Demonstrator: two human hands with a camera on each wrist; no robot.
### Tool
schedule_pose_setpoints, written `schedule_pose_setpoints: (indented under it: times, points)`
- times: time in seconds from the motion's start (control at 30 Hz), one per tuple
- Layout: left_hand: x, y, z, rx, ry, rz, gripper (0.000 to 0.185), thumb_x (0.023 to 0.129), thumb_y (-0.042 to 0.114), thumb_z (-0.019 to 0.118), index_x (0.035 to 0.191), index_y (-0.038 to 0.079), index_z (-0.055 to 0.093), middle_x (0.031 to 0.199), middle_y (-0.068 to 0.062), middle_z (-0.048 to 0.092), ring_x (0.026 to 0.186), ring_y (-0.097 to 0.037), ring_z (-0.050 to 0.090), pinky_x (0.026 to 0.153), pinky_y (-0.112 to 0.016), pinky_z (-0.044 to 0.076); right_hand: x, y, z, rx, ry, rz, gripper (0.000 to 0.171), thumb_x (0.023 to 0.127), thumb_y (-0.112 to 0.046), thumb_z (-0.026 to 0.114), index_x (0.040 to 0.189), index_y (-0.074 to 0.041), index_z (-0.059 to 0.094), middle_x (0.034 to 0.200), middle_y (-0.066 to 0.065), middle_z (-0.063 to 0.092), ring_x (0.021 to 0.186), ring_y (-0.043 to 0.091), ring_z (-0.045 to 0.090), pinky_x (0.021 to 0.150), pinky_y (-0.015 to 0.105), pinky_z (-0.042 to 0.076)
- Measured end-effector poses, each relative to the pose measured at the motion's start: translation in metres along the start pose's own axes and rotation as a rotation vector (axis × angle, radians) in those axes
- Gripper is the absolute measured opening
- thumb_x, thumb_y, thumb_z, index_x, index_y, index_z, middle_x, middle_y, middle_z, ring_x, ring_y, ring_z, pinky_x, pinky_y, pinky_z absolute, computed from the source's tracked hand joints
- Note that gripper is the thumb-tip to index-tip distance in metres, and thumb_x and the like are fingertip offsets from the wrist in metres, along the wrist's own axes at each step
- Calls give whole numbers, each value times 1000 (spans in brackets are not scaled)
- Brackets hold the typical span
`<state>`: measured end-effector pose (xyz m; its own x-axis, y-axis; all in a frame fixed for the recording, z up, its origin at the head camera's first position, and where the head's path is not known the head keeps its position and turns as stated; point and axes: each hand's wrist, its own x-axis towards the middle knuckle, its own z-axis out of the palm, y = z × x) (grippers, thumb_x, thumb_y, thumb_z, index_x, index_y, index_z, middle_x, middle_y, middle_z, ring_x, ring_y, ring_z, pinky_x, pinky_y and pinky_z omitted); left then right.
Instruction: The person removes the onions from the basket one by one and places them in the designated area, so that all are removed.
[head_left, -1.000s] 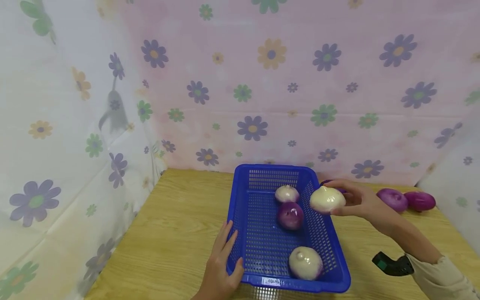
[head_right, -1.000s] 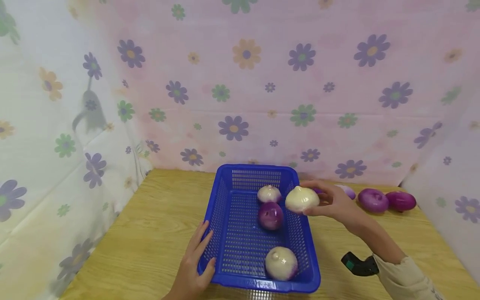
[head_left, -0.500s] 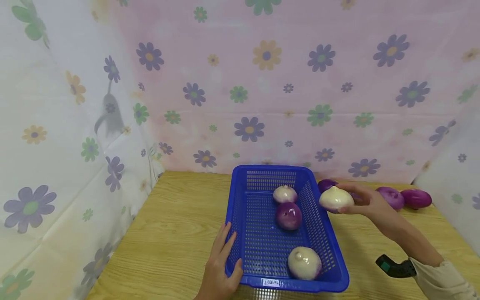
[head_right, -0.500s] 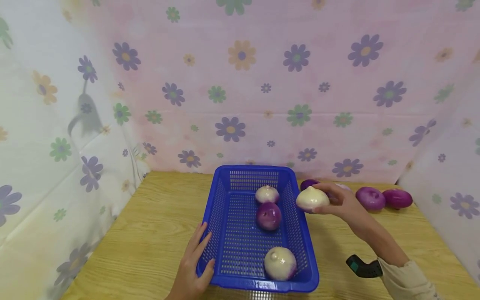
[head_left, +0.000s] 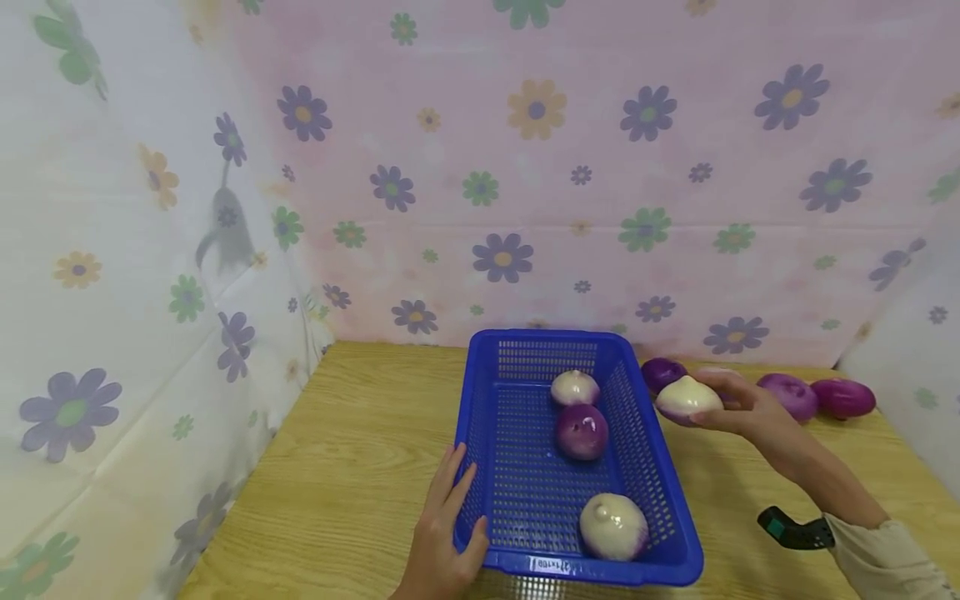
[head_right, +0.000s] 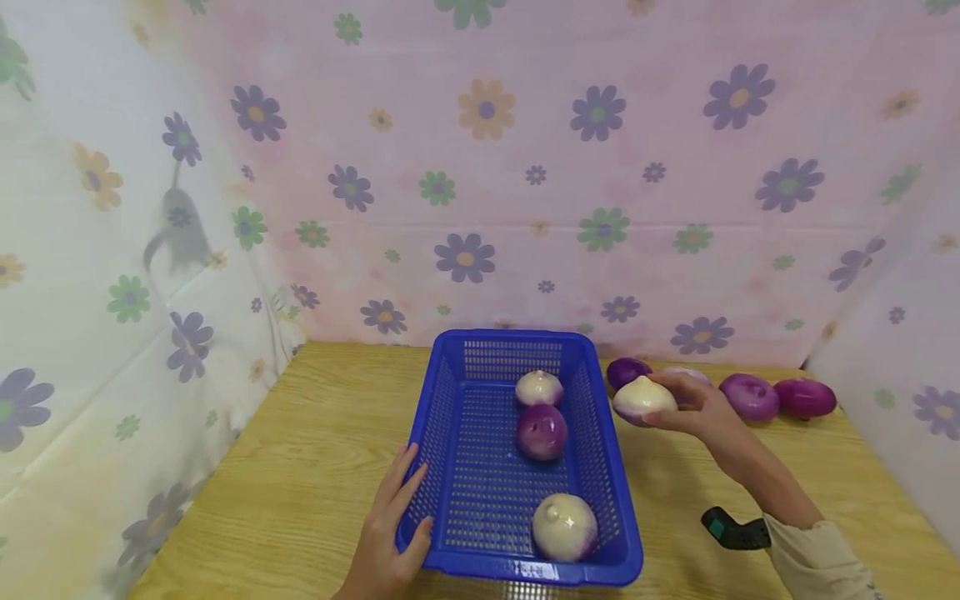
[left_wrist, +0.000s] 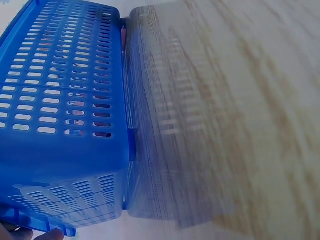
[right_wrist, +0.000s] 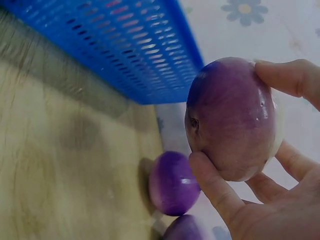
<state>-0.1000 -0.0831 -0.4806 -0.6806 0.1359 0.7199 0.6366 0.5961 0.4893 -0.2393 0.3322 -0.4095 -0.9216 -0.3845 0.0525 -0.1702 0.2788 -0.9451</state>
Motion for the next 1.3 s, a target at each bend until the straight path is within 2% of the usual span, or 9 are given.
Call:
schedule_pose_setpoints:
  times: [0.13, 0.27, 0.43, 0.63, 0.7, 0.83, 0.9, 1.13, 1.3]
  points:
    - [0, 0, 0, 5, -15, -15, 60, 74, 7, 63, 130, -9, 50, 145, -24, 36, 136, -39, 29, 110, -25, 20, 2, 14, 1, 19, 26, 43, 47, 91, -7, 59, 135, -3, 43, 118, -9, 53, 99, 6, 57, 79, 26, 51]
    - [-1, 0, 0, 16, -23, -28, 59, 74, 7, 63, 130, -9, 50, 145, -23, 35, 136, -39, 29, 109, -25, 20, 4, 27, 5, -41, 47, 80, 49, 92, -13, 60, 137, -3, 42, 116, -13, 54, 98, 6, 57, 79, 29, 50]
    - [-2, 0, 0, 16, -4, -18, 59, 73, 7, 63, 128, -10, 51, 144, -23, 37, 137, -37, 28, 110, -24, 19, 5, 35, 9, -49, 61, 67, 50, 92, -12, 60, 136, 2, 41, 116, -11, 55, 94, 11, 61, 78, 30, 51]
    - [-1, 1, 1, 7, -4, -19, 59, 74, 7, 63, 129, -9, 51, 145, -23, 36, 133, -43, 31, 110, -26, 22, 7, 44, 18, -118, 179, 67, 54, 87, -15, 67, 132, 5, 44, 108, -11, 57, 84, 9, 59, 71, 29, 51]
    - [-1, 1, 1, 10, -13, -27, 59, 74, 7, 63, 129, -8, 51, 145, -23, 35, 134, -42, 31, 109, -28, 24, 8, 47, 22, -164, 211, 82, 57, 86, -17, 69, 132, 5, 45, 113, -3, 57, 85, 9, 57, 71, 28, 51]
    - [-1, 2, 0, 23, -28, -46, 59, 75, 8, 63, 130, -7, 51, 146, -21, 35, 135, -40, 30, 107, -35, 30, 10, 49, 28, -243, 226, 111, 60, 85, -21, 70, 134, 3, 44, 125, 19, 52, 88, 9, 54, 72, 26, 49]
    - [-1, 2, -1, 29, -33, -52, 58, 75, 8, 63, 130, -7, 51, 146, -21, 35, 135, -40, 30, 105, -38, 33, 9, 50, 30, -266, 226, 106, 60, 85, -21, 70, 134, 3, 44, 128, 25, 49, 90, 10, 54, 73, 24, 49]
    - [1, 2, -2, 21, -34, -50, 59, 74, 8, 63, 130, -6, 51, 146, -21, 35, 135, -40, 30, 107, -34, 29, 10, 50, 31, -282, 244, 72, 61, 83, -18, 72, 133, 3, 44, 129, 27, 47, 90, 14, 54, 71, 22, 48]
    - [0, 3, -2, 24, -35, -48, 58, 74, 8, 63, 129, -7, 52, 146, -21, 35, 134, -40, 31, 107, -33, 30, 9, 51, 31, -283, 243, 71, 63, 81, -16, 73, 133, 5, 43, 130, 30, 44, 100, 36, 55, 70, 22, 47]
